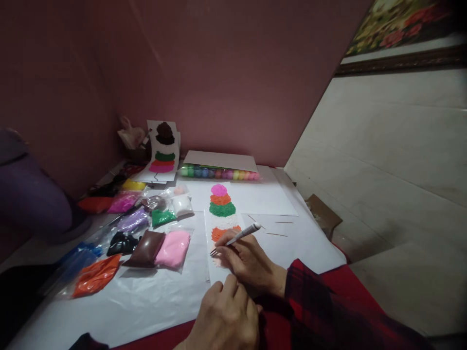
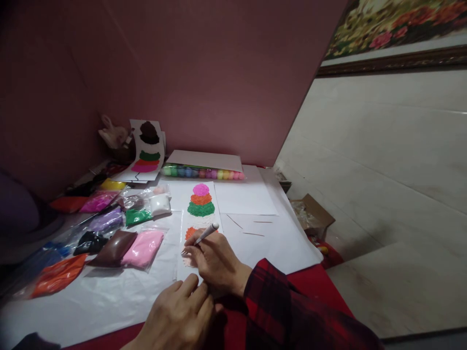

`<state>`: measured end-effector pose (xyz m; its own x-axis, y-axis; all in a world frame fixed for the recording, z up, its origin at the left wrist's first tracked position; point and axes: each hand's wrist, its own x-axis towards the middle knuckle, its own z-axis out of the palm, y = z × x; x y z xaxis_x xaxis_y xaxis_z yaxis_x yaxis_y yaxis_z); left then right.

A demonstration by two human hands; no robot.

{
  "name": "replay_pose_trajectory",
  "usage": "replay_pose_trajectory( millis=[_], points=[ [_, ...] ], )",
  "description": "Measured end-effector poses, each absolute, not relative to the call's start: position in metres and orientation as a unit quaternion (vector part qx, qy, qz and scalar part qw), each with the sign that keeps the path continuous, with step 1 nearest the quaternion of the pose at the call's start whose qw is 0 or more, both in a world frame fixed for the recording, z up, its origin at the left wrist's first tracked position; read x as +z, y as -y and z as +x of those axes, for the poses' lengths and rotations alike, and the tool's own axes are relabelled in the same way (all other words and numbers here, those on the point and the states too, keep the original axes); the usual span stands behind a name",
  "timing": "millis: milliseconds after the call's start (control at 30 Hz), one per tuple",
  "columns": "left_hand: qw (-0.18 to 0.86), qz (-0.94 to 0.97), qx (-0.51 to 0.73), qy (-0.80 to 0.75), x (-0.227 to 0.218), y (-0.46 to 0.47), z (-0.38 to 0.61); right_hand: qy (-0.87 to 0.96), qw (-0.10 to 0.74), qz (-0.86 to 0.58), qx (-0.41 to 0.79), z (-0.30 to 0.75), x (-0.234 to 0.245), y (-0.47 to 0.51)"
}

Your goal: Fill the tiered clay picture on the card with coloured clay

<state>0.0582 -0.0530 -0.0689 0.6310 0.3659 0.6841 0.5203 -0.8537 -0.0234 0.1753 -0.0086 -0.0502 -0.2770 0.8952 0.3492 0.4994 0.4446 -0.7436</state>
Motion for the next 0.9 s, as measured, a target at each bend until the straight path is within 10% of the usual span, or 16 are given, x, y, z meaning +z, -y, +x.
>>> replay_pose_trajectory(
  millis=[900],
  points=[
    [0.115,-0.898,-0.346,0.248,-0.0690,0.0522,0.0570,0.777,0.405,-0.442,0.194,0.1771,-0.0524,0.0061]
  ],
)
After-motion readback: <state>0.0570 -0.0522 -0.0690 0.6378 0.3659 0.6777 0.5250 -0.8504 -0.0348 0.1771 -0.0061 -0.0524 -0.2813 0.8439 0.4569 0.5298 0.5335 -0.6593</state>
